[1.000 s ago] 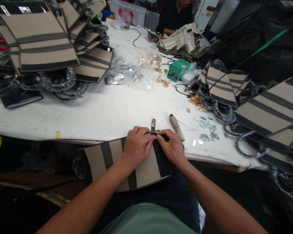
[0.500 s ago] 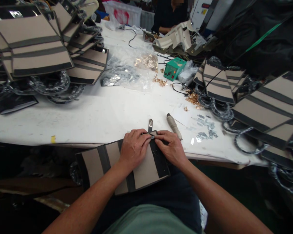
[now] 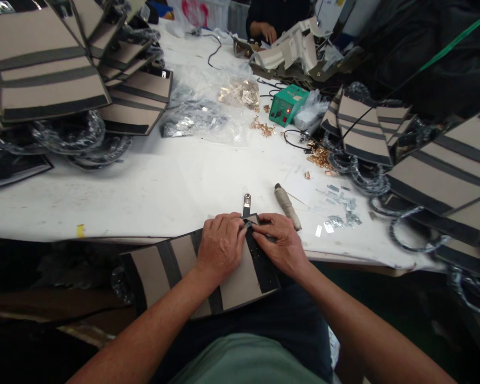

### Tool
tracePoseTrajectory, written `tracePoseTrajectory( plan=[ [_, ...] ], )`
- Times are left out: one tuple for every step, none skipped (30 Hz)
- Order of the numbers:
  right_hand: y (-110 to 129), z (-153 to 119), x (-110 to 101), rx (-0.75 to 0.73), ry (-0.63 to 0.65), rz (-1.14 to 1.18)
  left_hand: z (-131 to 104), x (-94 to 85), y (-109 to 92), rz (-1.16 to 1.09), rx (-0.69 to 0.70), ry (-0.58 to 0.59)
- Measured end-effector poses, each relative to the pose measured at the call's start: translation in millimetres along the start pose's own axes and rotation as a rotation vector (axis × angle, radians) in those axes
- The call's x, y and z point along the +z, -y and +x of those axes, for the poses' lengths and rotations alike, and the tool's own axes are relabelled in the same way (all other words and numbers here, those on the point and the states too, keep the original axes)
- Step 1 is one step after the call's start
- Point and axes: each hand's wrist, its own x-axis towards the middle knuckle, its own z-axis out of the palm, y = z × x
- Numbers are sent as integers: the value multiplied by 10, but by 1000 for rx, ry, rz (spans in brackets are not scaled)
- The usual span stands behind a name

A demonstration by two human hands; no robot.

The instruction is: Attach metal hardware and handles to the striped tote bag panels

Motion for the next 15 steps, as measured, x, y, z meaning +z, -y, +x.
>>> tracePoseTrajectory(
  plan=[
    [-4,1,-1,-16,5,-4,1,-2,5,1,8,7],
    [-8,0,-2,-30,11,-10,4,-4,10,0,12,16],
    [-12,-1,-2,-43,15,-19,8,-5,15,-2,13,23],
    [-15,-3,-2,-55,17,-31,11,-6,19,-6,11,29],
    [-17,-6,0,-66,18,-46,14,-6,22,-10,10,32],
    [-18,-8,4,-76,19,-61,16,-5,25,-15,9,34],
    [-18,-10,10,-85,18,-76,17,-5,28,-21,8,34],
    [-15,-11,16,-89,13,-88,17,-4,30,-29,6,32],
    [-11,-11,23,-87,3,-94,16,-6,31,-40,4,31],
    [-5,-9,30,-78,-10,-92,15,-8,33,-53,2,31],
    [2,-6,35,-63,-26,-84,13,-13,34,-68,1,32],
    [9,-3,39,-44,-39,-70,11,-19,35,-81,0,33],
    [15,-1,40,-23,-51,-51,7,-26,35,-90,0,34],
    [20,1,40,-1,-60,-27,4,-33,35,-98,-1,35],
    [26,1,37,21,-68,-4,-1,-40,34,-103,-1,33]
  ],
)
